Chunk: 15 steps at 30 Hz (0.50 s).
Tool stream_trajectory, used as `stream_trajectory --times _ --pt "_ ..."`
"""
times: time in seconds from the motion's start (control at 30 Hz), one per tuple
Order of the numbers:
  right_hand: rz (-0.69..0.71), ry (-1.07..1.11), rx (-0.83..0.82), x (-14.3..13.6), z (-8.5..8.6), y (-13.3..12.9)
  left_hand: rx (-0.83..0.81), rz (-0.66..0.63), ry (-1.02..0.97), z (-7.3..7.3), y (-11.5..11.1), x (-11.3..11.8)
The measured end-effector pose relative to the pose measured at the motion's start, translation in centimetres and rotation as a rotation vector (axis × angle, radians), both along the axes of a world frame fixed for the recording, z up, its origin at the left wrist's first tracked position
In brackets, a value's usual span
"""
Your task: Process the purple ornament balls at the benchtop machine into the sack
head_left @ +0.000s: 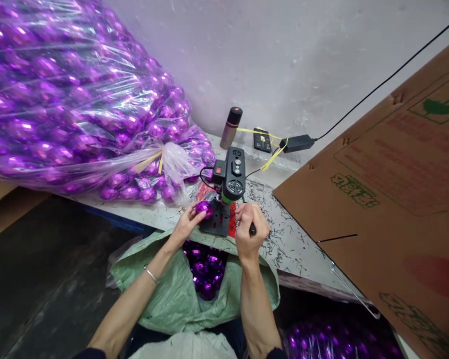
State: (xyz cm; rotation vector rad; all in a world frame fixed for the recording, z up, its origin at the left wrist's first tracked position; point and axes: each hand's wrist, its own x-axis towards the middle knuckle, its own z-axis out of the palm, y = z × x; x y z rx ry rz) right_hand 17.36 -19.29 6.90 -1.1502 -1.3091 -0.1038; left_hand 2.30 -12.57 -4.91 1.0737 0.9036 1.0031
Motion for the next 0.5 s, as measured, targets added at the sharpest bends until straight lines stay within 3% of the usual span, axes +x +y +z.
stream_trajectory --times 0.27,0.5 --pt "-0.002 -0.051 -0.025 0.2 0.5 -0.1 0.292 0.042 0.2 -2.8 1.1 2.6" --pt "0.012 -0.054 -0.021 0.3 -0.3 -0.3 0.47 0.067 0.369 -3.1 1.3 3.3"
